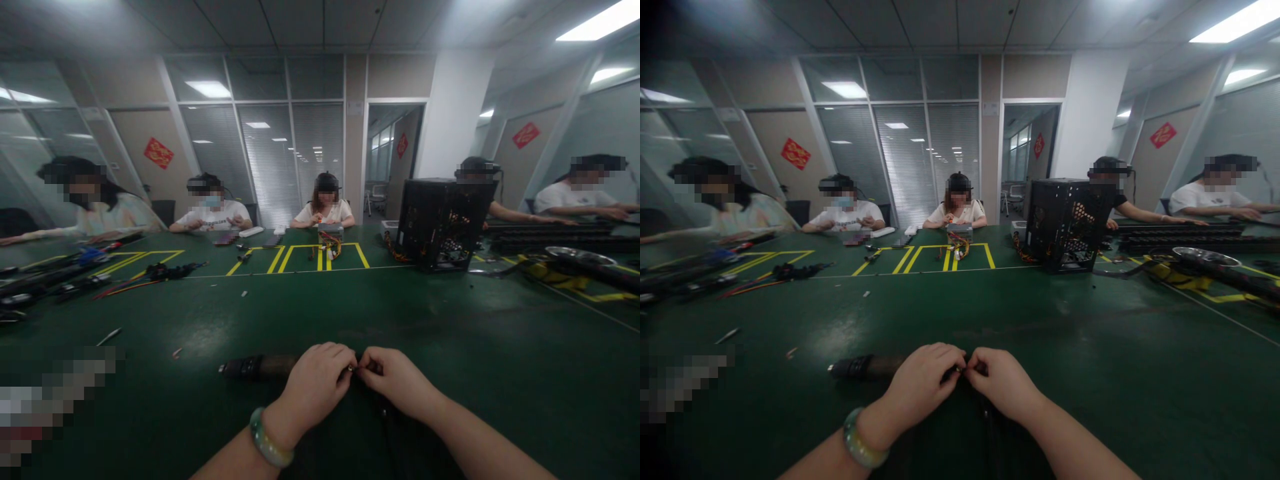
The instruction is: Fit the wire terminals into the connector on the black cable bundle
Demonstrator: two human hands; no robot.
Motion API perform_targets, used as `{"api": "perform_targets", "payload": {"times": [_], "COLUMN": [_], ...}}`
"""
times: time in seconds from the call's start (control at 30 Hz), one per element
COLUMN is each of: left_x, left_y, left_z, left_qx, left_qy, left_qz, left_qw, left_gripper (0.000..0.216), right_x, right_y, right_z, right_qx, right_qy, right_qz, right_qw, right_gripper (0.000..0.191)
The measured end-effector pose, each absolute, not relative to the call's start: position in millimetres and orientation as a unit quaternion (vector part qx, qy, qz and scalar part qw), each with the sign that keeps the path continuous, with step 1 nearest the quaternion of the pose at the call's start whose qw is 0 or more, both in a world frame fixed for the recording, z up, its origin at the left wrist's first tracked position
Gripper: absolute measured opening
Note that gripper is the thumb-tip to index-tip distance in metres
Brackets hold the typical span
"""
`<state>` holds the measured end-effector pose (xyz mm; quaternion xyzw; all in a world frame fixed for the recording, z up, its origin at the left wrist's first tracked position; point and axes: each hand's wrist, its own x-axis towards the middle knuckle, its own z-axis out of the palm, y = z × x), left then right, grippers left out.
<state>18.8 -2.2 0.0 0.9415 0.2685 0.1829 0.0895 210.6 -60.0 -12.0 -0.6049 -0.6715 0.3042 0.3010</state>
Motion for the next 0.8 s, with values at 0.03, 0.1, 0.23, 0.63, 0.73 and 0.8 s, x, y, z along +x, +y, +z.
{"api": "perform_targets", "payload": {"times": [0.03,0.1,0.23,0.63,0.73,0.8], "left_x": [18.8,18.6,18.1,18.5,18.1,17.9], "left_y": [-2.3,-2.7,-2.9,-2.5,-3.1,-3.0], "left_z": [-0.3,-0.9,-1.6,-2.2,-1.7,-1.1], "left_qx": [0.941,0.938,0.934,0.932,0.931,0.932], "left_qy": [0.270,0.278,0.287,0.286,0.286,0.282], "left_qz": [0.184,0.187,0.191,0.199,0.203,0.202], "left_qw": [0.089,0.089,0.094,0.097,0.101,0.101], "left_gripper": [0.015,0.017,0.013,0.017,0.014,0.013], "right_x": [210.3,209.8,209.9,209.2,209.1,209.2], "right_y": [-60.2,-60.9,-61.4,-59.3,-59.2,-59.2], "right_z": [-11.3,-9.8,-9.5,-13.2,-12.4,-12.4], "right_qx": [-0.605,-0.606,-0.608,-0.609,-0.612,-0.610], "right_qy": [-0.672,-0.672,-0.669,-0.675,-0.673,-0.673], "right_qz": [0.305,0.305,0.307,0.288,0.291,0.291], "right_qw": [0.298,0.296,0.298,0.299,0.296,0.299], "right_gripper": [0.012,0.012,0.012,0.012,0.011,0.010]}}
